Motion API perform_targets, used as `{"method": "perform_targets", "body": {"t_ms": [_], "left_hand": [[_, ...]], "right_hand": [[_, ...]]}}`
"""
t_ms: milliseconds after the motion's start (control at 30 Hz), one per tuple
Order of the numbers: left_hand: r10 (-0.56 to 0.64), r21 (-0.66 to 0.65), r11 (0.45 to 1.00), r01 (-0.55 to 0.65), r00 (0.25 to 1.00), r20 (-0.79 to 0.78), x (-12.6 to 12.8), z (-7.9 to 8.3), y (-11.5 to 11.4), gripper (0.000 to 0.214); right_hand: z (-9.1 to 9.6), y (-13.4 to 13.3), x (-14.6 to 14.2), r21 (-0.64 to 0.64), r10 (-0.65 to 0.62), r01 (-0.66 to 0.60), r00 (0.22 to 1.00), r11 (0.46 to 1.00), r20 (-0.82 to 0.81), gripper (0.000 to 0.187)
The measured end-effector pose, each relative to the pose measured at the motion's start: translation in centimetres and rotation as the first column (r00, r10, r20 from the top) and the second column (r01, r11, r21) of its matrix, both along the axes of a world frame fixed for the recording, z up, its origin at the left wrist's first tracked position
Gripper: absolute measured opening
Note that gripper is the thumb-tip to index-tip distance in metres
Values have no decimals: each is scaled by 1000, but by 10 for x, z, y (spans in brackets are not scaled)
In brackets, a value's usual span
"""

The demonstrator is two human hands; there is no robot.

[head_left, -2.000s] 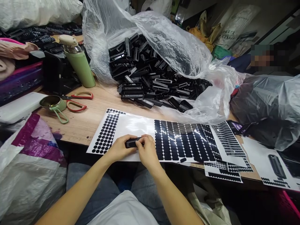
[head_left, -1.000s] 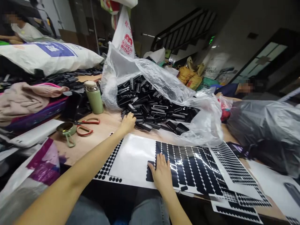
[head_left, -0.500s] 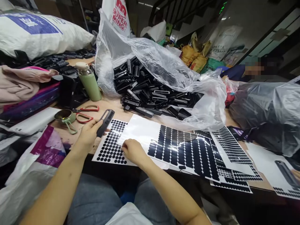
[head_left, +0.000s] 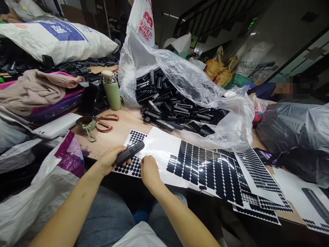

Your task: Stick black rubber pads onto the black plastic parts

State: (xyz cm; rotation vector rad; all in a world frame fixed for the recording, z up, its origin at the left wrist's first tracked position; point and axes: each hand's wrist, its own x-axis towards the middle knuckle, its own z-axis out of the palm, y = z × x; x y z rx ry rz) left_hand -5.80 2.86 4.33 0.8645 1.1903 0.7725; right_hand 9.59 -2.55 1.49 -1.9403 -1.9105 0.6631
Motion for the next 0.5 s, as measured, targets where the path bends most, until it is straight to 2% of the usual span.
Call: {"method": "perform_targets", "body": {"t_ms": [67,233,400,500], "left_hand": [[-7,-5,1000,7,1000,-15,-1,3,-3,14],[-27,-58,998,24,998,-61,3,8,-9,18],[15,-30,999,-18,995,-97,9,8,-10,16],[-2,-40,999,-3,995,-103,8,8,-11,17]], "right_hand": [[1,-2,3,9,11,-10,999,1000,-34,16],[8,-4,15,97,-10,39,960,994,-280,11],[2,3,11,16,-24,28,981,999,-191,11],[-4,2,4,-10,-23,22,990,1000,-136,12]]}}
